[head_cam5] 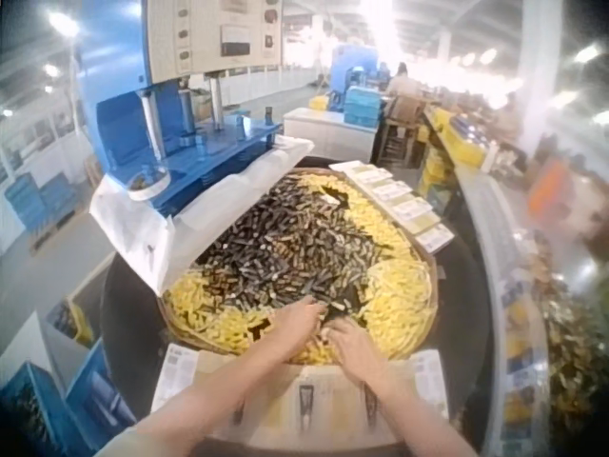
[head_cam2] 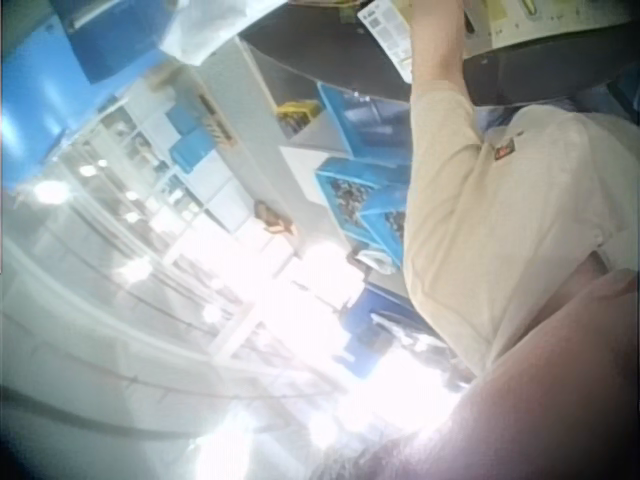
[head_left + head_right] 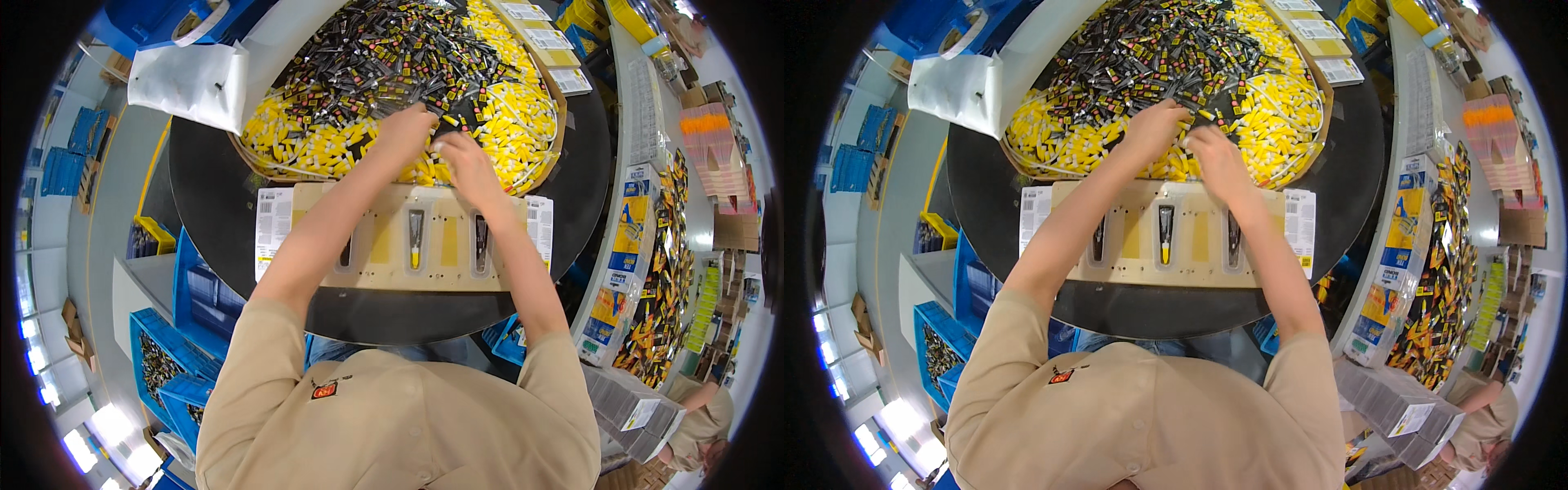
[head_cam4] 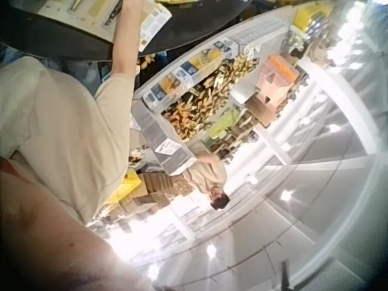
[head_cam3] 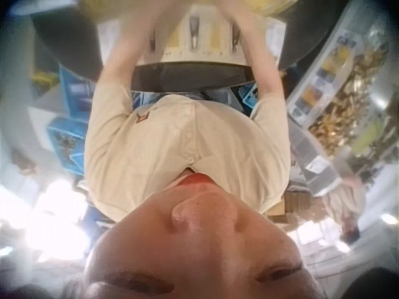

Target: The person repeatedly picks up small yellow and black components from a rotating bin, places them into a wooden jig, and secures them into white cardboard packaging. The person then removes the completed packages from the jig and sets them aside.

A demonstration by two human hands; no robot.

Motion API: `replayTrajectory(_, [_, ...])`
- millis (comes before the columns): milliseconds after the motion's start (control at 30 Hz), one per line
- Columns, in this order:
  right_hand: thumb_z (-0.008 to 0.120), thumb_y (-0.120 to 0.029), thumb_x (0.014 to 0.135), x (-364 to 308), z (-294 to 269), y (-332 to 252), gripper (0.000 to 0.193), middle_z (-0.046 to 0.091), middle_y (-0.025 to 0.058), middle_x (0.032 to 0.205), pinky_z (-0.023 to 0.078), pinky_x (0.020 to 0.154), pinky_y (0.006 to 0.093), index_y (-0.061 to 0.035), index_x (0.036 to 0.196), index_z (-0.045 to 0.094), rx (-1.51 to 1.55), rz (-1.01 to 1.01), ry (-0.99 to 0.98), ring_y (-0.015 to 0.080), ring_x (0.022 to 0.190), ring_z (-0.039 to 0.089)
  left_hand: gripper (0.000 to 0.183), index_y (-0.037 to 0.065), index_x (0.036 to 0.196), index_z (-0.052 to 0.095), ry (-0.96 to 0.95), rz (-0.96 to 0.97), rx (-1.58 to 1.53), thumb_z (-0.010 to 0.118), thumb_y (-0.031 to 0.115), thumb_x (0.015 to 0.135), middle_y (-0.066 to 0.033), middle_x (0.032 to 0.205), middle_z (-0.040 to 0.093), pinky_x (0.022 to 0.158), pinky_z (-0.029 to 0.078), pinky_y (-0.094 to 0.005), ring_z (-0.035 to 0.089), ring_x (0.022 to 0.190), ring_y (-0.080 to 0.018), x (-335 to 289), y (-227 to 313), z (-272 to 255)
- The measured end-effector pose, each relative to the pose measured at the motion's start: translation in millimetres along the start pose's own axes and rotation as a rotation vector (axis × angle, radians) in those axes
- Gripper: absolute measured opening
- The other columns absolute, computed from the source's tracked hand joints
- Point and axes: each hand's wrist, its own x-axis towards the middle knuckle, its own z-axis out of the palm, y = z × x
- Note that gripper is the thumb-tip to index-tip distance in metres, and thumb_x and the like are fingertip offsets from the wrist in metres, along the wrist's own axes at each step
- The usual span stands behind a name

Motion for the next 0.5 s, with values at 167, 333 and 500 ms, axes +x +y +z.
replayTrajectory(167, [0.059, 0.001, 0.080, 36, 20, 54, 0.023, 0.061, 0.0131, 0.101, 0.050, 0.086, 0.0404, -0.0019, 0.102, 0.063, -0.102, -0.058, -0.311, 0.0339, 0.100, 0.059, 0.016, 0.007, 0.096, 0.068, -0.186, 0.011, 0.149, 0.063, 0.008, 0.081, -0.0142, 0.099, 0.063, 0.078, 0.053, -0.0429, 0.064, 0.095, -0.0340, 41, -2, 19])
replayTrajectory(333, [0.061, -0.003, 0.083, -2, -42, 28, 0.016, 0.062, 0.0135, 0.106, 0.051, 0.083, 0.0407, -0.0016, 0.099, 0.061, -0.045, -0.073, -0.295, 0.0328, 0.099, 0.060, 0.019, 0.002, 0.102, 0.066, 0.042, 0.088, -0.120, 0.063, 0.016, 0.088, -0.0159, 0.081, 0.066, 0.066, 0.050, -0.0409, 0.064, 0.072, -0.0316, -22, -10, -34])
replayTrajectory(500, [0.064, 0.001, 0.076, -105, -93, -38, 0.019, 0.064, 0.0101, 0.108, 0.051, 0.081, 0.0372, -0.0021, 0.095, 0.062, 0.054, -0.107, -0.297, 0.0302, 0.097, 0.060, 0.022, 0.000, 0.102, 0.058, -0.219, -0.292, -0.353, 0.066, 0.011, 0.085, -0.0147, 0.074, 0.064, 0.062, 0.051, -0.0350, 0.067, 0.066, -0.0247, -176, 6, -87])
